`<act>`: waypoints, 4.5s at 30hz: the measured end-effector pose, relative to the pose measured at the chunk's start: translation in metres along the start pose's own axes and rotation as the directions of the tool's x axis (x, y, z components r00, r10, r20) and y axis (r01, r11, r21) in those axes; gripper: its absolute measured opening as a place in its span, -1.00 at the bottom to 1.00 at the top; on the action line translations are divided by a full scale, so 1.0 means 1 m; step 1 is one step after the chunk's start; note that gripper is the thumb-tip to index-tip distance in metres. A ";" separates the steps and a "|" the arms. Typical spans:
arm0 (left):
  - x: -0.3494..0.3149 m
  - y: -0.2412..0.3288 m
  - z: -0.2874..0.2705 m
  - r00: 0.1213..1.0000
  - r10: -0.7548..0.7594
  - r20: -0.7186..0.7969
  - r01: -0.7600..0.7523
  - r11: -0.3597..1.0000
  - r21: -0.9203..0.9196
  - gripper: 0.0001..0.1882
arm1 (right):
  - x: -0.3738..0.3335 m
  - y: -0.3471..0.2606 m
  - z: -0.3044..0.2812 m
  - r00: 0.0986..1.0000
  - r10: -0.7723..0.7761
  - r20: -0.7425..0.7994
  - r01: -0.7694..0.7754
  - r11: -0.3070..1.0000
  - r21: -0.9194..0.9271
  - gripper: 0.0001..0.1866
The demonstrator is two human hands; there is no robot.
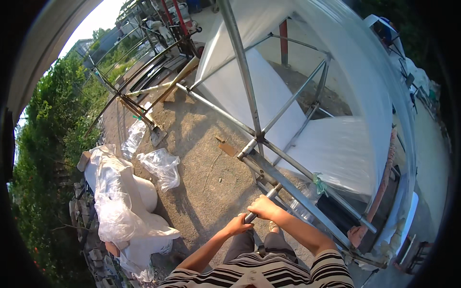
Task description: The person assembles a greenhouse by attaching a metal pole to the frame and securing a white plastic sheet over the structure. They adjust the sheet and tighten connections to ensure stability.
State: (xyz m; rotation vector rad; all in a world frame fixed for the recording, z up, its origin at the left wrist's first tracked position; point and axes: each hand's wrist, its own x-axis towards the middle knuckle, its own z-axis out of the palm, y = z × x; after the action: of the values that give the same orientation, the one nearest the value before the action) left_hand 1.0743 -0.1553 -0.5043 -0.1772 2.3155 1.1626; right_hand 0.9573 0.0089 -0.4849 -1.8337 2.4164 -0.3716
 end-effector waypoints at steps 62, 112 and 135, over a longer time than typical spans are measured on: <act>0.143 -0.095 -0.299 0.767 0.116 -0.631 0.268 0.835 0.480 -0.85 | 0.382 0.121 0.022 0.991 -0.126 -0.035 0.125 0.992 -0.019 -0.92; 0.165 -0.147 -0.048 0.914 -0.336 -0.226 0.383 0.898 0.217 -0.67 | 0.176 0.086 0.187 0.839 0.266 0.475 -0.205 0.963 -0.177 -0.85; -0.011 0.089 -0.295 0.795 0.131 -0.593 0.205 0.861 0.465 -0.77 | 0.273 0.050 -0.162 0.885 -0.277 -0.374 0.233 0.959 -0.159 -0.86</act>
State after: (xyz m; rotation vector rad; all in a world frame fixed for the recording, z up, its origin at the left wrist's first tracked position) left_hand 0.9327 -0.3305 -0.2930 -0.4555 3.0845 0.4427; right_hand 0.7998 -0.2171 -0.3187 -2.3360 2.4732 -0.7058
